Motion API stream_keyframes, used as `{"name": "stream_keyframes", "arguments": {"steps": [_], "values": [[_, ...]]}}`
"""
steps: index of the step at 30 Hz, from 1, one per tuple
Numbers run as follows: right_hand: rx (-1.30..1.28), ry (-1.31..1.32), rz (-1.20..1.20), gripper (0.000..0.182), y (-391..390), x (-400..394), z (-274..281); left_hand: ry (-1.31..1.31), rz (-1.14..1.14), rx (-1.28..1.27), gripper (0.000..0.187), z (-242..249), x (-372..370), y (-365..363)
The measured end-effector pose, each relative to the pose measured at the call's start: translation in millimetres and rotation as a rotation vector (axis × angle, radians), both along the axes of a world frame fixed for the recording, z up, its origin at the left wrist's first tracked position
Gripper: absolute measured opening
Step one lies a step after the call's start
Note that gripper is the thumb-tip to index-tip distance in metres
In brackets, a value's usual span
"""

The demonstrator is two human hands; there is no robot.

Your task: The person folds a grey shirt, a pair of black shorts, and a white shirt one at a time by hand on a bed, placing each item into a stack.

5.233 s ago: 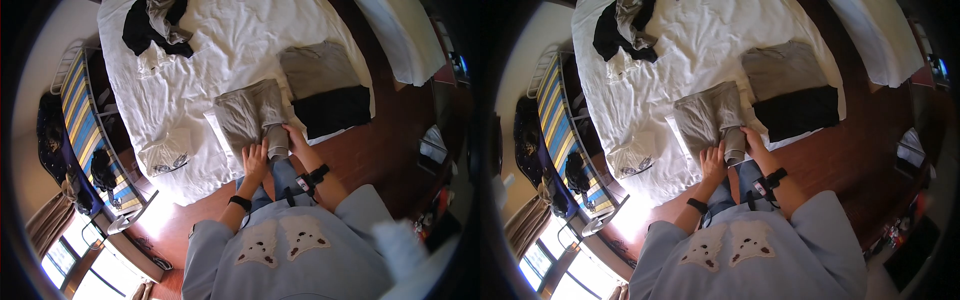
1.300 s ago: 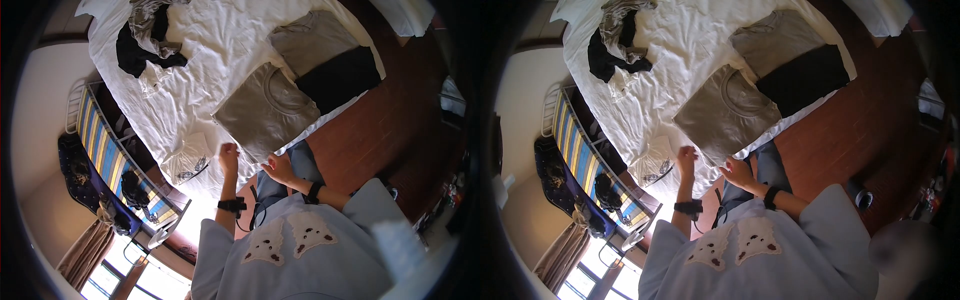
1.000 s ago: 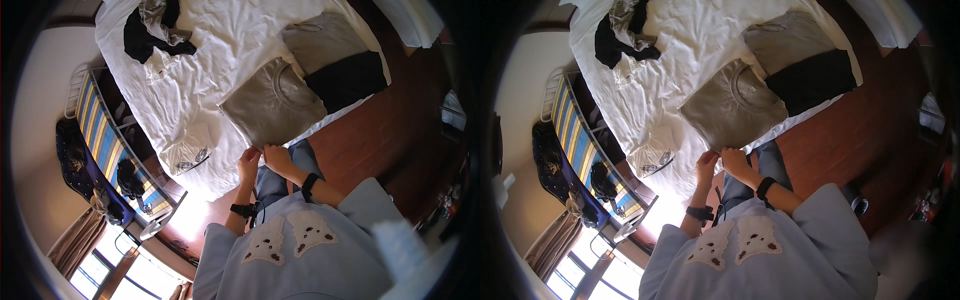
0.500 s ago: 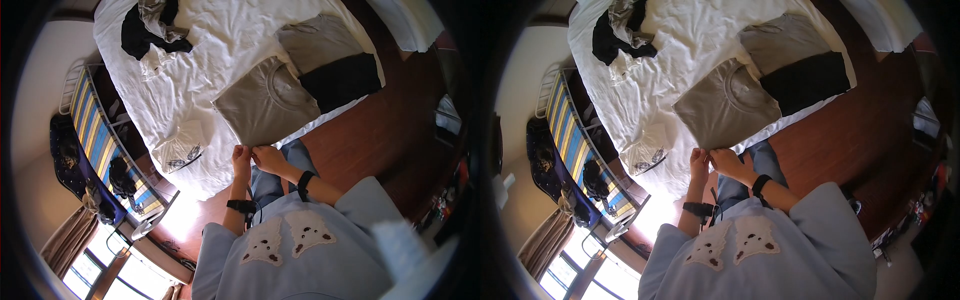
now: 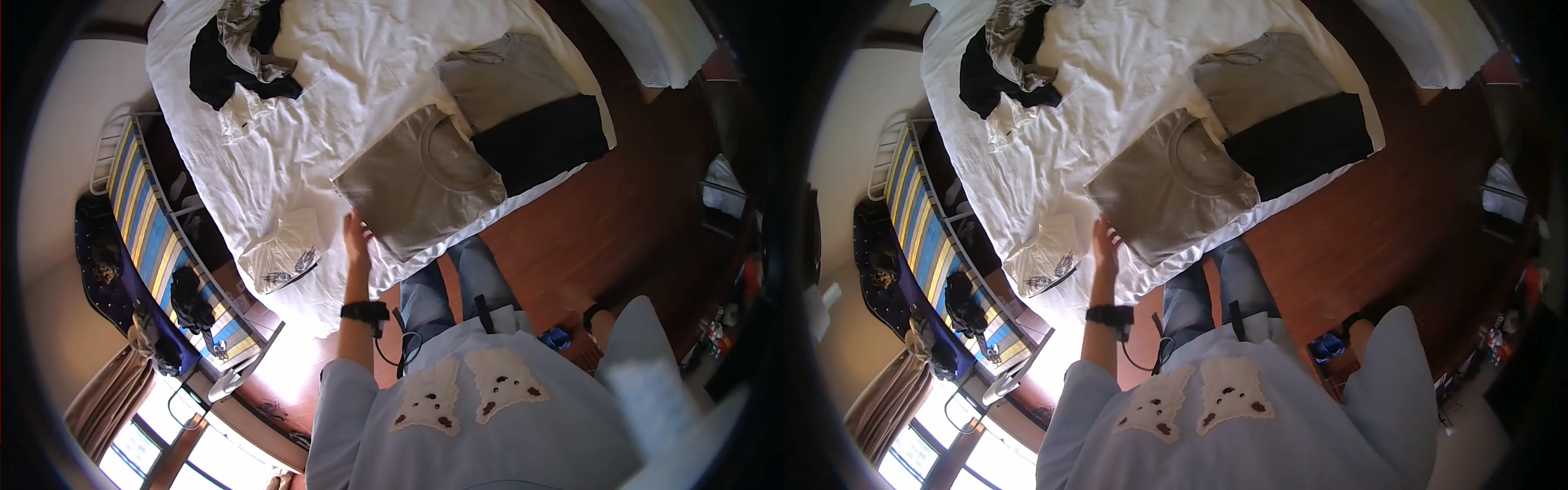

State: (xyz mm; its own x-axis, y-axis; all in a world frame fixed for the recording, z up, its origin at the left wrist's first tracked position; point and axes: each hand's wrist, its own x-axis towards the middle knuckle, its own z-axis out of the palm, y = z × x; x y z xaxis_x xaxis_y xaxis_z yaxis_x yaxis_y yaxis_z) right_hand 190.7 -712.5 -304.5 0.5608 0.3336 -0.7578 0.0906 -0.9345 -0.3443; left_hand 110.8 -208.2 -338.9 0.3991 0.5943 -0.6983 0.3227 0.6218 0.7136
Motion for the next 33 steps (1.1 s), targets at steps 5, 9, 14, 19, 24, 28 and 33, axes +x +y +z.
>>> {"name": "stream_keyframes", "arguments": {"steps": [5, 9, 14, 19, 24, 28, 33], "values": [[-0.33, -0.111, 0.289, 0.023, 22, 82, -23, 0.084, 0.02, 0.314, 0.039, -13, 51, 39], [-0.037, -0.539, 0.321, 0.019, 120, 150, -32, 0.116, 0.049, 0.569, 0.041, -14, 56, 38], [0.409, -1.04, 0.077, 0.021, 268, 182, -13, 0.364, -0.269, 1.249, 0.045, 25, 67, 13], [0.688, -0.913, 0.255, 0.028, 361, 166, -4, 0.497, -0.851, 1.348, 0.051, 23, 83, -24], [0.597, -0.842, 0.403, 0.044, 389, 166, -1, 0.579, -0.94, 1.264, 0.055, 11, 75, -38], [0.506, -0.728, 0.484, 0.059, 406, 138, -35, 0.578, -0.938, 1.205, 0.053, 9, 76, -32], [0.508, -0.748, 0.454, 0.058, 414, 130, -66, 0.575, -0.983, 1.14, 0.052, -17, 75, -25]]}}
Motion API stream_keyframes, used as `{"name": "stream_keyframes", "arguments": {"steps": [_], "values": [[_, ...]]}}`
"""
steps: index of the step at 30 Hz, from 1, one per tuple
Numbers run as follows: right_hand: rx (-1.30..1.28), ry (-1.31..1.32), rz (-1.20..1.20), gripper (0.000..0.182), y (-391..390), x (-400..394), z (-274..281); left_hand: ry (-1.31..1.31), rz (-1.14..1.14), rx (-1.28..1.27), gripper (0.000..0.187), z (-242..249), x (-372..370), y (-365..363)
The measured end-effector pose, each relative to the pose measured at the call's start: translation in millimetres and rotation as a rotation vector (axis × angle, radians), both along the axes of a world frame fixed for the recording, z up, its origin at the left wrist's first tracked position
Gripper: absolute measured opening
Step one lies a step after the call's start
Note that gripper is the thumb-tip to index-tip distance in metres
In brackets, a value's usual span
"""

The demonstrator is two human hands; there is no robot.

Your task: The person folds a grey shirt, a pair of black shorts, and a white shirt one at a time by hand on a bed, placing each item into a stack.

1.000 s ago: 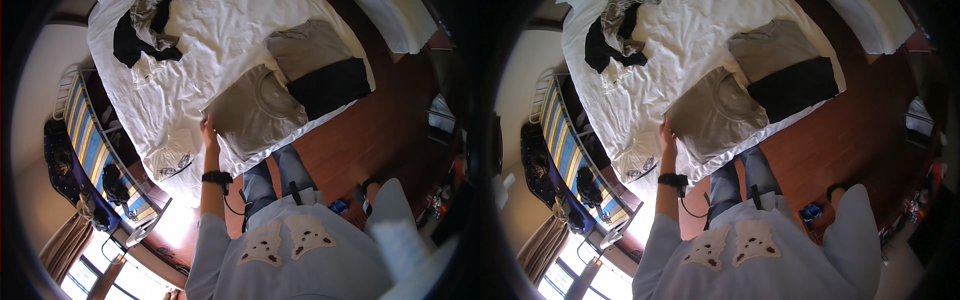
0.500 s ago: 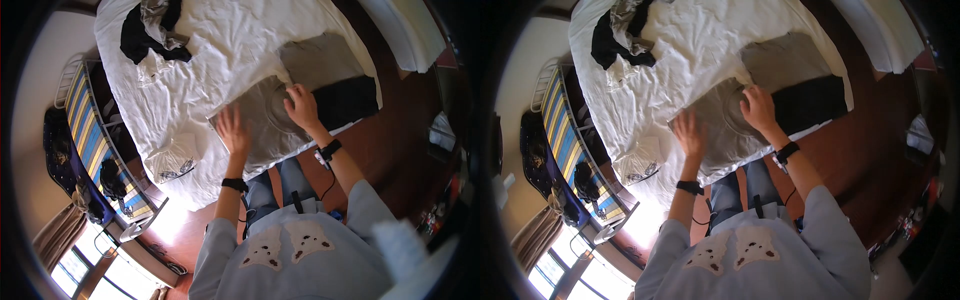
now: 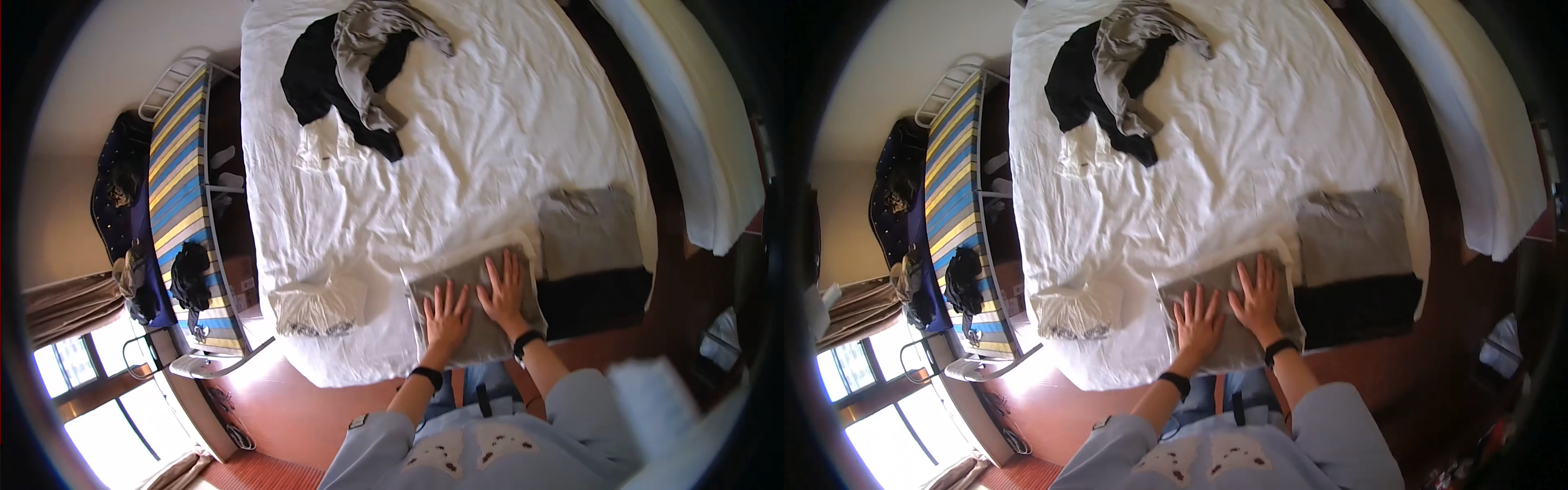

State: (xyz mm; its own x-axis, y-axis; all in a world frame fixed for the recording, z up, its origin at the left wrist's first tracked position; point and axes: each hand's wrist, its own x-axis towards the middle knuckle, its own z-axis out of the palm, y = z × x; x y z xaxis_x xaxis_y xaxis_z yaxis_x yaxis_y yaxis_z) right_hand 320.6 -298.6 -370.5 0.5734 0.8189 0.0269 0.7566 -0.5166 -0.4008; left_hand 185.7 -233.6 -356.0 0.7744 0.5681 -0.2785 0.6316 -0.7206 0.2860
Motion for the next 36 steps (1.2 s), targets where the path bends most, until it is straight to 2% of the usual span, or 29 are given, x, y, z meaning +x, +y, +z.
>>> {"name": "stream_keyframes", "arguments": {"steps": [5, 9, 12, 13, 15, 17, 19, 20, 21, 22, 24, 25, 26, 29, 31, 34, 35, 36], "values": [[-0.007, 0.027, -0.007, 0.057, -3, -1, -34, 0.133, -0.013, -0.122, 0.053, -38, -9, -7], [-0.031, 0.086, -0.024, 0.058, -9, -1, -38, 0.07, -0.033, -0.067, 0.046, -25, -4, -4], [-0.061, 0.104, -0.019, 0.057, -5, 11, -38, -0.136, 0.006, -0.128, 0.034, 11, 9, 22], [-0.036, 0.109, -0.012, 0.056, -5, 13, -39, -0.284, 0.056, -0.267, 0.029, 17, 15, 47], [0.01, 0.128, -0.014, 0.056, -4, 11, -42, -0.693, 0.212, -0.351, 0.027, 2, 33, 117], [-0.025, 0.151, -0.03, 0.057, -5, 11, -48, -0.466, 0.524, 0.002, 0.027, 3, 82, 188], [-0.034, 0.157, -0.045, 0.057, -5, 12, -53, -0.545, 0.399, 0.123, 0.031, -28, 119, 266], [-0.028, 0.158, -0.049, 0.057, -7, 12, -55, -0.539, 0.411, 0.1, 0.033, -36, 140, 288], [-0.021, 0.159, -0.052, 0.057, -8, 13, -57, -0.493, 0.409, 0.117, 0.035, -60, 151, 306], [-0.005, 0.163, -0.053, 0.056, -10, 13, -61, -0.242, 0.233, 0.179, 0.038, -90, 155, 334], [0.028, 0.175, -0.066, 0.056, -14, 11, -67, -0.643, 0.79, -0.818, 0.046, -66, 175, 334], [0.056, 0.165, -0.069, 0.056, -15, 11, -70, -0.717, 0.845, -0.921, 0.053, -80, 173, 339], [0.059, 0.169, -0.069, 0.056, -17, 12, -71, -0.777, 0.918, -0.987, 0.048, -94, 171, 341], [0.078, 0.189, -0.082, 0.056, -19, 9, -72, -1.135, 1.075, -1.093, 0.035, -94, 169, 335], [0.106, 0.197, -0.094, 0.056, -20, 9, -74, -1.365, 1.116, -1.162, 0.028, -71, 165, 331], [0.068, 0.233, -0.085, 0.055, -21, 12, -65, -1.49, 0.812, -1.151, 0.024, -13, 145, 317], [0.077, 0.25, -0.095, 0.055, -21, 12, -62, -1.544, 0.789, -1.225, 0.02, -1, 136, 315], [0.088, 0.248, -0.102, 0.055, -20, 11, -58, -1.497, 0.798, -1.171, 0.018, 11, 131, 314]]}}
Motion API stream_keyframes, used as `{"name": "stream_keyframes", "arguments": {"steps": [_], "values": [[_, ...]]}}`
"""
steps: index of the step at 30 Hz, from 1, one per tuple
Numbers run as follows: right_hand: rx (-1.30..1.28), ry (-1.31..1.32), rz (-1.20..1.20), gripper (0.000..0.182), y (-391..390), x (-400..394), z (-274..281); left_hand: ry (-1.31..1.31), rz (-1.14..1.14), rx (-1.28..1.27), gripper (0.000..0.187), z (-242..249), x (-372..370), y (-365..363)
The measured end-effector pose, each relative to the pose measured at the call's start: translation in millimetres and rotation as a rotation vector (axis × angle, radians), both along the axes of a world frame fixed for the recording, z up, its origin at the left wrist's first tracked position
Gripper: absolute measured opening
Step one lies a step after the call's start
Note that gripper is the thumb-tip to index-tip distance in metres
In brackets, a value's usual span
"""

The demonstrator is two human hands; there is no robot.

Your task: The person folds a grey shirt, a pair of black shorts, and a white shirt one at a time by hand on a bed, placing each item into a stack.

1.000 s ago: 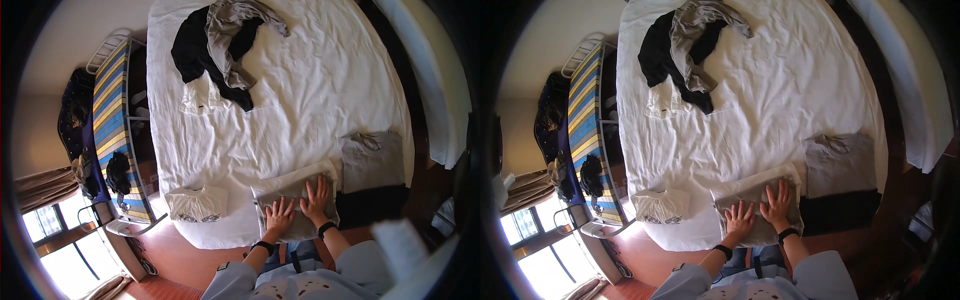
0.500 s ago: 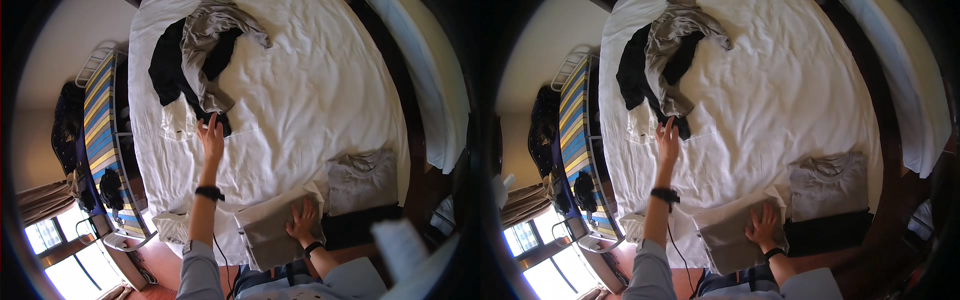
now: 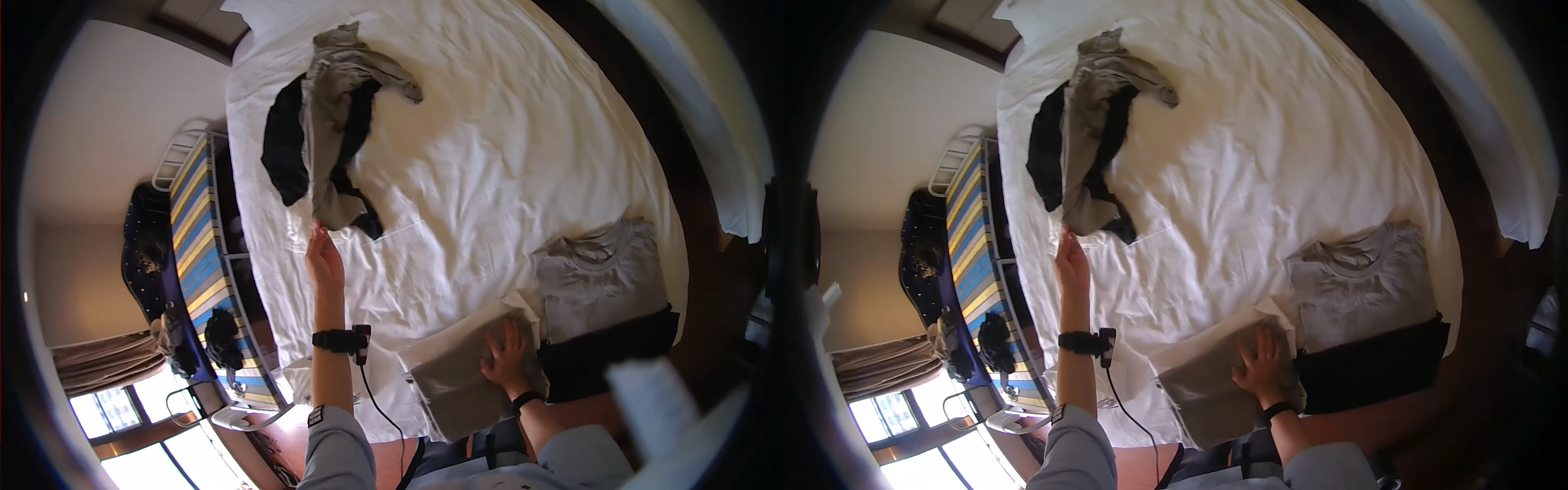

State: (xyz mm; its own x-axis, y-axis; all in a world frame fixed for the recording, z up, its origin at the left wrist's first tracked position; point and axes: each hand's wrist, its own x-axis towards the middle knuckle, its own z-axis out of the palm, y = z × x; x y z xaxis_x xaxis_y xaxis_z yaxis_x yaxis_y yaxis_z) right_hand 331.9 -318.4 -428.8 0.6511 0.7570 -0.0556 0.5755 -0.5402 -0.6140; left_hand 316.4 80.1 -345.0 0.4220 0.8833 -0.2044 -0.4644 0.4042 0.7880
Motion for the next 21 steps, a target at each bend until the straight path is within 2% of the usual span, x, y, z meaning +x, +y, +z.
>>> {"name": "stream_keyframes", "arguments": {"steps": [3, 6, 7, 8, 10, 12, 14, 15, 18, 20, 21], "values": [[0.039, -0.05, 0.015, 0.056, 1, 1, 8, 0.191, -0.005, 0.04, 0.012, 31, -15, -2], [0.043, -0.076, 0.017, 0.057, 2, 0, 18, 0.194, -0.121, 0.031, 0.013, 54, -31, 1], [0.047, -0.067, 0.017, 0.058, 3, 1, 23, 0.149, -0.206, 0.04, 0.014, 73, -33, -7], [0.029, -0.089, 0.026, 0.058, 3, 1, 28, 0.1, -0.198, 0.022, 0.01, 89, -37, -22], [-0.005, -0.134, 0.044, 0.059, 7, -3, 44, 0.012, -0.239, -0.017, 0.01, 131, -50, -58], [-0.05, -0.21, 0.078, 0.058, 17, -9, 64, -0.154, -0.445, -0.069, 0.006, 187, -66, -94], [-0.116, -0.288, 0.127, 0.058, 25, -19, 86, -0.089, -0.396, -0.172, 0.003, 246, -81, -129], [0.029, -0.245, 0.106, 0.055, 31, -24, 113, -0.174, -0.503, -0.152, 0.004, 270, -95, -144], [0.604, 1.489, -0.508, 0.054, 70, -45, 135, -0.301, -0.876, -0.228, 0.006, 339, -165, -208], [0.898, 2.192, -0.396, 0.052, 75, -31, 207, -0.463, -1.358, 0.274, 0.011, 337, -204, -224], [1.064, 2.152, -0.165, 0.049, 79, -32, 228, -0.349, -1.486, 0.314, 0.015, 345, -217, -230]]}}
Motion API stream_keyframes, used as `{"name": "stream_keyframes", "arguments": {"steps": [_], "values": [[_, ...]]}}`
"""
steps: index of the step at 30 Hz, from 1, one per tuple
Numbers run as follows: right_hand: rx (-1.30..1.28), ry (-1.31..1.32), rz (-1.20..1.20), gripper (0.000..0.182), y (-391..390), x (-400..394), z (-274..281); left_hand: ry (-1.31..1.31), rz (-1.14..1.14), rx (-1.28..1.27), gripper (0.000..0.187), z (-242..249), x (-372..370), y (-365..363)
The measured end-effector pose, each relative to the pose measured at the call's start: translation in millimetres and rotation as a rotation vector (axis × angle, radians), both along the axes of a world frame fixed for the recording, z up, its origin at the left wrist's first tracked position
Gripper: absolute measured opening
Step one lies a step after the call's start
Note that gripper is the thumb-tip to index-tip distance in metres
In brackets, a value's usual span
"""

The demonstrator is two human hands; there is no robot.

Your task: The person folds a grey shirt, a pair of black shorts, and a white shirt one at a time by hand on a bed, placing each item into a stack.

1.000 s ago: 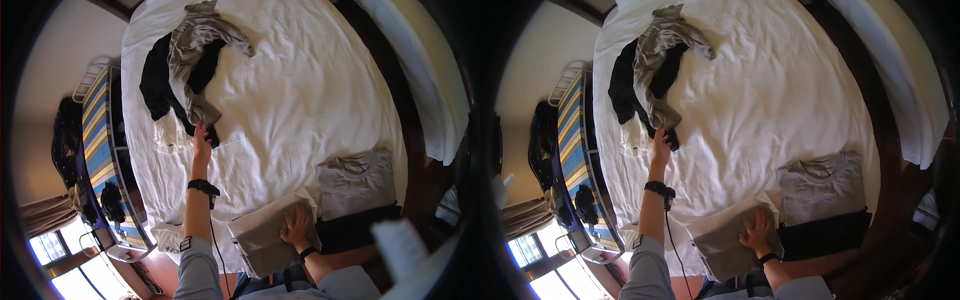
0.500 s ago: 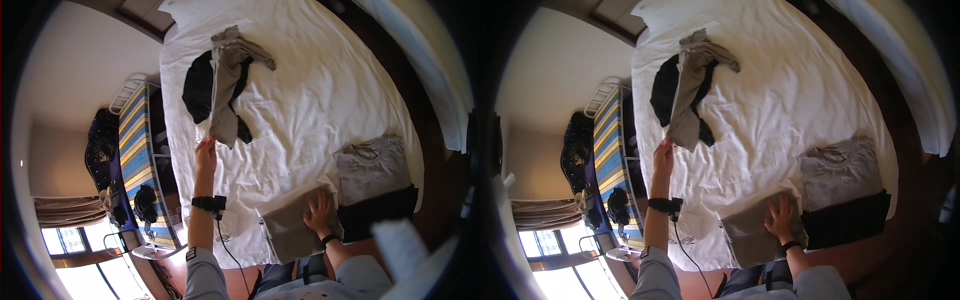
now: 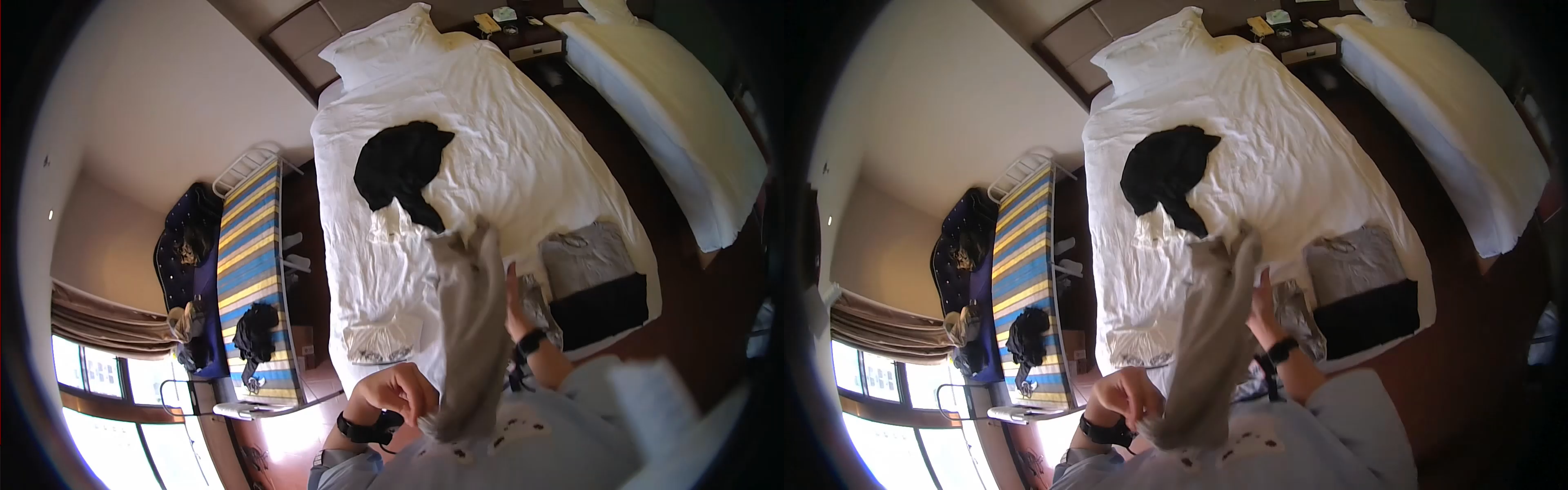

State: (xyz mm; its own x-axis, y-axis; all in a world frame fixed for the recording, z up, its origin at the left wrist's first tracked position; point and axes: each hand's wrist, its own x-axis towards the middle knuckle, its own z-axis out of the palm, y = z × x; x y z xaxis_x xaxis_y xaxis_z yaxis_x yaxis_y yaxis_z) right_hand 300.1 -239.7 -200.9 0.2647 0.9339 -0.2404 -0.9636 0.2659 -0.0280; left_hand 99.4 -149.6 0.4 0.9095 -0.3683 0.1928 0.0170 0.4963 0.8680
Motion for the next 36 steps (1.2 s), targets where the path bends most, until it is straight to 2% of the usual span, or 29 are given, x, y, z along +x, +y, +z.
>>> {"name": "stream_keyframes", "arguments": {"steps": [1, 2, 3, 4, 5, 6, 7, 9, 11, 13, 15, 16, 17, 18, 21, 22, 25, 26, 27, 29, 30, 31, 32, 33, 36], "values": [[0.195, -0.091, -0.054, 0.046, 4, -5, 18, 0.058, -0.095, 0.12, 0.02, 7, -14, -5], [-0.035, -0.283, 0.04, 0.041, 5, -10, 48, 0.384, -0.032, 0.164, 0.027, 0, -36, -10], [-0.101, -0.309, 0.116, 0.036, 9, -17, 65, 0.343, 0.133, 0.369, 0.035, -23, -45, -9], [-0.163, -0.332, 0.194, 0.031, 14, -24, 82, 0.543, 0.293, 0.361, 0.045, -57, -54, -5], [-0.052, -0.242, 0.2, 0.033, 17, -32, 96, 0.477, 0.39, 0.237, 0.053, -91, -61, 1], [0.056, -0.148, 0.214, 0.035, 19, -41, 109, 0.522, 0.474, 0.17, 0.053, -119, -67, 5], [0.159, -0.056, 0.236, 0.038, 20, -50, 129, 0.651, 0.583, 0.169, 0.058, -120, -61, 2], [0.155, -0.093, 0.219, 0.041, 9, -66, 174, 0.294, 0.684, 0.119, 0.063, -130, -49, 4], [0.015, -0.383, 0.29, 0.044, -2, -70, 185, 0.23, 0.855, 0.364, 0.065, -105, -49, 12], [-0.126, -0.617, 0.282, 0.045, -16, -75, 195, 0.156, 0.93, 0.345, 0.066, -81, -50, 17], [-0.251, -0.799, 0.195, 0.045, -28, -77, 208, 0.067, 0.905, 0.075, 0.066, -64, -50, 23], [-0.163, -0.715, 0.145, 0.043, -33, -71, 200, 0.019, 0.889, -0.058, 0.066, -55, -49, 25], [-0.101, -0.739, 0.109, 0.041, -39, -64, 195, -0.029, 0.869, -0.19, 0.066, -43, -47, 25], [-0.133, -0.807, 0.06, 0.04, -45, -60, 191, -0.047, 0.737, -0.543, 0.067, -25, -46, 20], [-0.284, -1.048, 0.03, 0.04, -65, -47, 178, 0.012, 0.836, -0.425, 0.069, -3, -50, 13], [-0.345, -1.132, 0.042, 0.04, -68, -48, 180, 0.004, 0.907, -0.33, 0.061, 6, -49, 8], [-0.403, -1.338, -0.245, 0.037, -72, -65, 212, 0.185, 1.127, 0.058, 0.047, 48, -46, -14], [-0.491, -1.518, -0.474, 0.038, -72, -65, 205, 0.183, 1.099, 0.114, 0.031, 48, -45, -15], [-0.53, -1.768, -0.619, 0.041, -75, -65, 205, 0.126, 1.075, 0.318, 0.03, 49, -44, -19], [-0.38, -1.684, -0.436, 0.045, -82, -95, 226, 0.014, 0.997, 0.725, 0.028, 51, -42, -37], [-0.205, -1.535, -0.339, 0.046, -79, -113, 236, -0.287, 1.028, 1.065, 0.029, 42, -37, -42], [-0.181, -1.584, -0.304, 0.048, -77, -125, 236, -0.605, 1.026, 1.394, 0.03, 39, -31, -51], [-0.229, -1.546, -0.378, 0.042, -72, -133, 230, -0.513, 1.084, 1.244, 0.033, 42, -29, -70], [-0.276, -1.507, -0.448, 0.037, -69, -137, 225, -0.468, 1.044, 1.199, 0.033, 40, -31, -70], [-0.469, -1.746, -0.254, 0.026, -77, -130, 221, -0.357, 0.972, 1.142, 0.039, 46, -43, -63]]}}
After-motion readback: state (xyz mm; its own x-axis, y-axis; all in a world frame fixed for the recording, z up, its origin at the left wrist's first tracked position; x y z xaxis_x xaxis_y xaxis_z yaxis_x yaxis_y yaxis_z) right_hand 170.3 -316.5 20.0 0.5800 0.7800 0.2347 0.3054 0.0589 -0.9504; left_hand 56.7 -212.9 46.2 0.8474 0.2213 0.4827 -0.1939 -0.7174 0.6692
